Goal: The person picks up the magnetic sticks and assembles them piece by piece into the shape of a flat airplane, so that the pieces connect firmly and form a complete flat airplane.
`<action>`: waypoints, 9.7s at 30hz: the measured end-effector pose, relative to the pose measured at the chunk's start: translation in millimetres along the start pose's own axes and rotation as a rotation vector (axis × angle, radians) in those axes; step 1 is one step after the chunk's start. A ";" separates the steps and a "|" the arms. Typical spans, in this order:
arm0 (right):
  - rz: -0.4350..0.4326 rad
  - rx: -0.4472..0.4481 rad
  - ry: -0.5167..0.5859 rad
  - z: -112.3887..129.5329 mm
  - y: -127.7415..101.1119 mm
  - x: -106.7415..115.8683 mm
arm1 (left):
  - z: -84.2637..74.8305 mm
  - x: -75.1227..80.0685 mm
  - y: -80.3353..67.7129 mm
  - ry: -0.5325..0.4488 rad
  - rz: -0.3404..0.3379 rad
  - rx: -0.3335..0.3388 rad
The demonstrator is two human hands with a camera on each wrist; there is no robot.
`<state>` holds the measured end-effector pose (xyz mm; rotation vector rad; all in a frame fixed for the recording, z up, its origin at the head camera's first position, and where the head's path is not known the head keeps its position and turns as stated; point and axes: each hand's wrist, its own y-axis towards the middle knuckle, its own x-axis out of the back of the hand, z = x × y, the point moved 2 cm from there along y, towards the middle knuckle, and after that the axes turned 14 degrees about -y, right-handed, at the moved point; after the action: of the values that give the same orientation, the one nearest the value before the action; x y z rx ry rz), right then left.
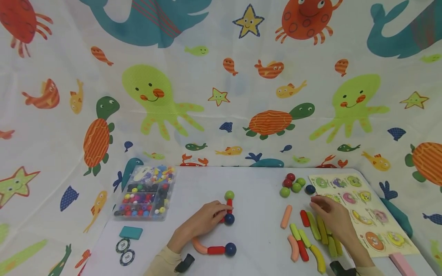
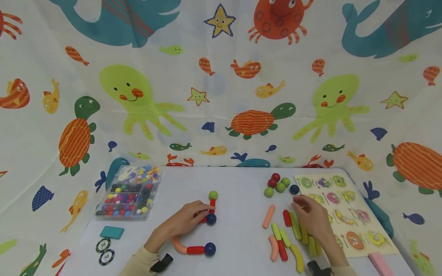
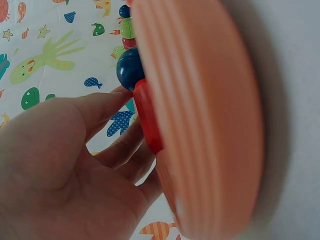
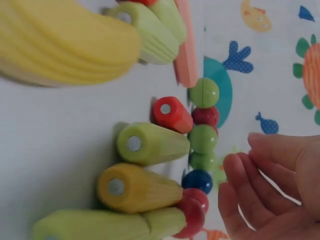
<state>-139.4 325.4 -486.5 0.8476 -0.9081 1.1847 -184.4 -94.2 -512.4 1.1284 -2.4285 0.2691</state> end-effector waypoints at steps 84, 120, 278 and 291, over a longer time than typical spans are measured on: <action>0.154 0.431 0.237 137.3 51.5 -87.7 | -3.6 22.7 14.8 0.025 -0.079 0.083; 0.132 0.462 0.172 184.0 62.1 -125.4 | -3.4 23.9 -21.6 0.105 -0.059 0.272; 0.184 -0.042 0.020 44.0 -0.2 -48.0 | 8.2 36.6 -10.9 -0.083 -0.124 0.149; 0.179 -0.019 -0.060 66.1 5.9 -51.3 | 9.2 37.5 -9.0 -0.084 -0.119 0.136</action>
<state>-160.9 246.8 -506.5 0.8025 -1.0598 1.3081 -201.7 -128.6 -502.9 1.3641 -2.4347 0.3597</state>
